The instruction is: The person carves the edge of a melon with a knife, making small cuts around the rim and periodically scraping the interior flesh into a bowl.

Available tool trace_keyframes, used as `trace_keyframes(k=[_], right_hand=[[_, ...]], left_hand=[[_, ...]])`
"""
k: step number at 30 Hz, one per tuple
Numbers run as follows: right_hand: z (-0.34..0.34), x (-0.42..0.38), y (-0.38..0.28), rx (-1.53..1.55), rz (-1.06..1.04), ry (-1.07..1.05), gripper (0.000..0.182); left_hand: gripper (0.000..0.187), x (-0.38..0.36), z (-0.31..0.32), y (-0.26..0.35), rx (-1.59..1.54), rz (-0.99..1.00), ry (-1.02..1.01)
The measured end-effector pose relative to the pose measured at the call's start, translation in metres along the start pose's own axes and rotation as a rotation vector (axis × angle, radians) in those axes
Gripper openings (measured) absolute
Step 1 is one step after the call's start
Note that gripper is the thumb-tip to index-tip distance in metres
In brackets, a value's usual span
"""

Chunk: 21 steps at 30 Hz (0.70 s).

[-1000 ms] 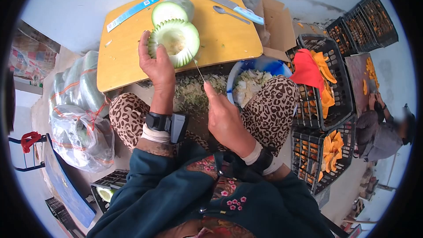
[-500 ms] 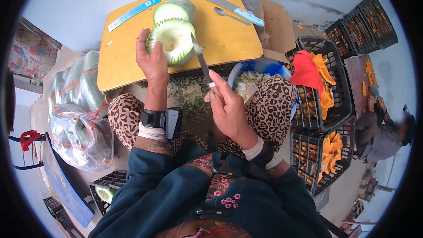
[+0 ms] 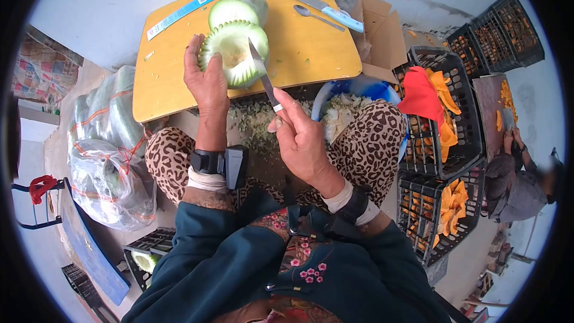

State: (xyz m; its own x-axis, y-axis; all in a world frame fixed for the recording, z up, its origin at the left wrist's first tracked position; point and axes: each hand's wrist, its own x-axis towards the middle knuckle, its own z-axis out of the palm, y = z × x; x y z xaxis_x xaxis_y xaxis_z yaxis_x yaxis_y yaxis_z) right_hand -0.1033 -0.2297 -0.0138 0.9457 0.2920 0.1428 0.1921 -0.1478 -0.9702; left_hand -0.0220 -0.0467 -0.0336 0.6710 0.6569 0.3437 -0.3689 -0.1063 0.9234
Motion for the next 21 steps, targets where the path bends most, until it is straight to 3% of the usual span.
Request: trace_keyframes(k=[21], right_hand=[[-0.0039,-0.0016,-0.0011,-0.060,-0.049,0.003,0.050]], left_hand=[[0.051,0.0005,-0.0009,-0.0010,-0.013,-0.013,-0.014]])
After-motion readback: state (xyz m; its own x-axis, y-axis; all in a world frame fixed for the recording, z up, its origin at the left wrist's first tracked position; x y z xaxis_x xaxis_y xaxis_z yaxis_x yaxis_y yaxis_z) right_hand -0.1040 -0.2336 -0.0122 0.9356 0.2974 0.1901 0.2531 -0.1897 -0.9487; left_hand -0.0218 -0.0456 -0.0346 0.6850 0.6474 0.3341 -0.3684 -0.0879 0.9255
